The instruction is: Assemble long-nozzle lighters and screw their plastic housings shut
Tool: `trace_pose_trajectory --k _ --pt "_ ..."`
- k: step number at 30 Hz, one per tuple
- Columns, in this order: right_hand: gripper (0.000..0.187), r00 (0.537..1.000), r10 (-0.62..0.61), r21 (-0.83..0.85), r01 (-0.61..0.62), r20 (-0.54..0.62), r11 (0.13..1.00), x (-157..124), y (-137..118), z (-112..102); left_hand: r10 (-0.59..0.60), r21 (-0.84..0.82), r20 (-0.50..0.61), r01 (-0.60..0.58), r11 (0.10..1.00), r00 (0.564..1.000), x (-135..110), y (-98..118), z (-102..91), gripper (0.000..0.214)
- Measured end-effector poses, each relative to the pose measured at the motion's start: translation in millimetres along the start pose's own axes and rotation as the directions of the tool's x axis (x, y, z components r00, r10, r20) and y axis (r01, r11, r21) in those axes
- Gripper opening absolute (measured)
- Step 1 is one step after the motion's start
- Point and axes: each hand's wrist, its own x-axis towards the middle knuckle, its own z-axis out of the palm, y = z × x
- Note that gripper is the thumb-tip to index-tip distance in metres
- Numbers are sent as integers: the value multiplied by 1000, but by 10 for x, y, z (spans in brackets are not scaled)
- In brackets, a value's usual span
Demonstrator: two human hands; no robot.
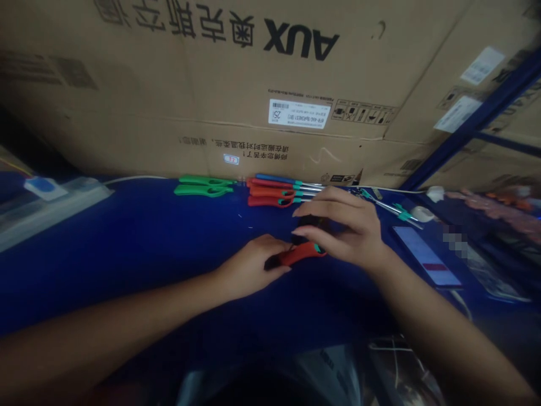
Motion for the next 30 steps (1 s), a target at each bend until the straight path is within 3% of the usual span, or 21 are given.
trace_pose_trajectory --k 3,6,9,12,15,18,21,24,27,30 --pt "34 998 20 -95 -14 54 995 -19 30 -7 -5 -11 0 5 1000 1000 0 -1 0 30" --pt "44 979 117 -1 -118 165 993 -12 42 -18 -8 -27 1 8 1000 1000 2 7 -1 27" --pt "35 988 106 106 -118 110 987 0 37 0 -9 -18 2 10 1000 1000 7 13 -3 26" --pt "31 1000 -11 11 11 -5 1000 -8 11 34 -15 -1 3 15 1000 1000 8 13 -5 26" --pt "40 998 -17 -47 20 59 999 -13 -27 44 -12 -1 -3 12 1000 1000 2 11 -9 28" --pt "41 989 57 80 -69 138 994 0 -40 35 -7 -3 -9 7 1000 1000 -2 9 -9 33" --pt "25 999 3 75 -6 40 997 2 -17 29 -5 1 4 5 1000 1000 1 2 -3 30" --pt "31 998 -62 -54 63 26 997 -10 -6 24 -12 9 8 12 1000 1000 5 -3 4 26" --pt "34 991 21 29 -25 130 999 -4 -24 19 -26 6 -1 26 1000 1000 0 -4 5 27" --pt "26 995 37 129 -49 87 990 12 -22 21 -14 -6 -6 14 1000 1000 -6 -9 4 27"
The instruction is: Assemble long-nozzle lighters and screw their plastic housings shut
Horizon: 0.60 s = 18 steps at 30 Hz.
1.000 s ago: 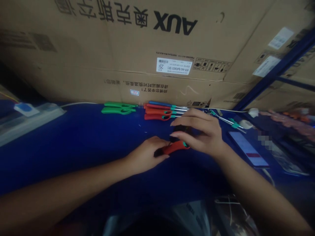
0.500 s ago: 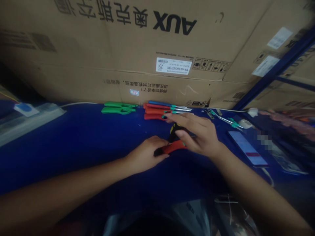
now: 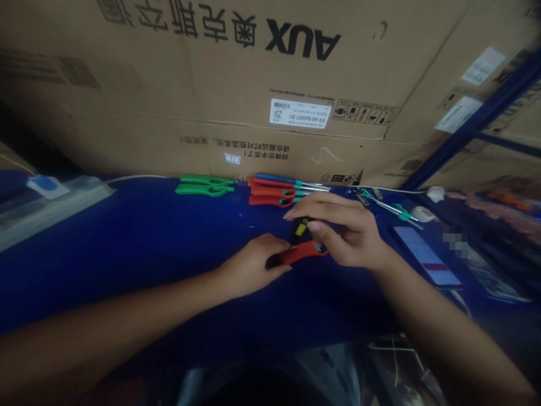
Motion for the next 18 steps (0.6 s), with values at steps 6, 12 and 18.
trace_pose_trajectory --k 6,12,18 --pt "33 998 -54 -169 56 19 984 -14 54 -42 7 -1 6 -7 1000 1000 7 15 -9 31" --pt "30 999 26 -2 -26 37 1000 -24 34 -40 -4 17 13 3 1000 1000 14 29 -15 30" --pt "30 998 -5 -33 7 63 999 8 -13 -30 -25 28 14 25 999 1000 -2 -3 0 24"
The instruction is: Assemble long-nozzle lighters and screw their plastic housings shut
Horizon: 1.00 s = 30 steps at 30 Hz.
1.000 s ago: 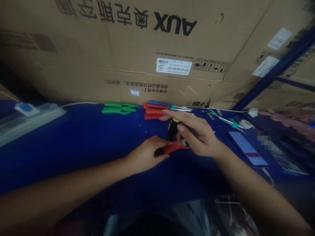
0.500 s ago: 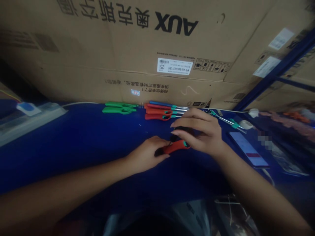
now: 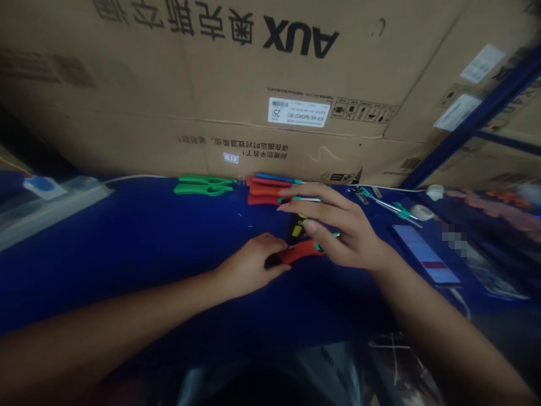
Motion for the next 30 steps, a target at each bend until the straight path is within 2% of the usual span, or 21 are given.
trace_pose_trajectory --k 3,5,7,9,12,15,18,20,23,26,28,30 --pt "26 999 39 103 -37 -15 994 16 -1 4 -2 -13 1 2 1000 1000 2 9 -3 28" --pt "19 994 11 37 -7 -106 999 8 20 17 5 -18 6 -5 1000 1000 8 21 -8 27" --pt "22 984 -56 -96 41 -166 995 -9 44 24 7 -19 10 -7 1000 1000 13 33 -14 27" --pt "25 989 -77 -149 58 -125 987 -22 55 21 13 -24 -1 -13 1000 1000 15 41 -17 30" --pt "31 1000 20 -35 -21 -19 999 -18 49 7 22 -29 -15 -23 999 1000 12 41 -16 34" --pt "24 998 25 30 -24 -50 999 -5 48 6 23 -26 -6 -24 999 1000 12 32 -14 32" --pt "24 995 -52 -76 46 -80 996 -6 45 6 18 -18 13 -18 1000 1000 15 30 -16 27" --pt "27 998 -55 -113 51 -33 992 -7 28 -2 6 -7 12 -6 1000 1000 16 34 -19 25" --pt "33 999 8 -4 -8 49 1000 7 -8 -9 -13 1 0 13 1000 1000 12 35 -17 26" --pt "26 1000 -1 81 -1 25 997 24 -20 10 -11 6 3 11 1000 1000 10 27 -11 26" --pt "22 1000 -15 28 16 -20 999 23 -13 34 -7 15 7 7 1000 1000 12 22 -9 24" --pt "26 998 -35 -33 34 -54 999 12 -4 57 -11 21 10 11 1000 1000 13 22 -9 24"
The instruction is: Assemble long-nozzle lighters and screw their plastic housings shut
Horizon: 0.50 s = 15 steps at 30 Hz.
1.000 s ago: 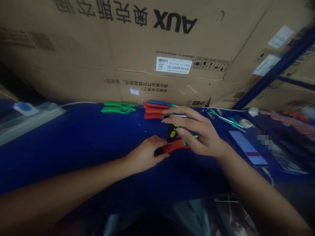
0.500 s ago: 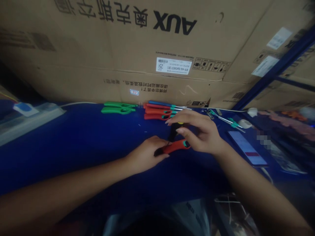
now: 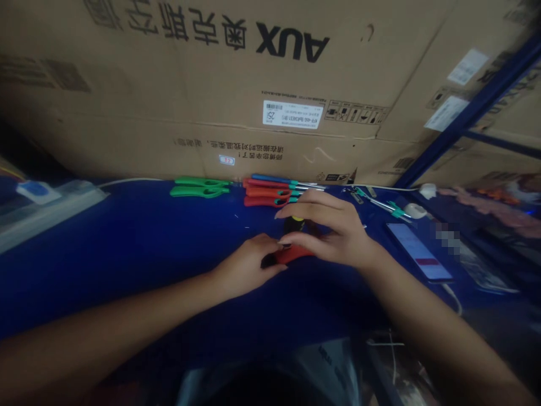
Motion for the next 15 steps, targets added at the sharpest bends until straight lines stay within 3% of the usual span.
trace_pose_trajectory --k 2,6,10,15 --pt "27 1000 12 5 -12 -15 1000 -16 8 12 -14 6 -3 14 1000 1000 0 5 -2 24" --pt "34 991 131 191 -134 31 972 -26 37 12 -8 0 -24 8 1000 1000 -2 7 1 31" --pt "22 998 39 169 -31 -39 985 -6 55 21 1 -10 -15 -2 1000 1000 2 -2 6 33" --pt "21 1000 9 99 -9 7 995 3 -7 50 15 -32 -1 -15 999 1000 11 -2 10 23"
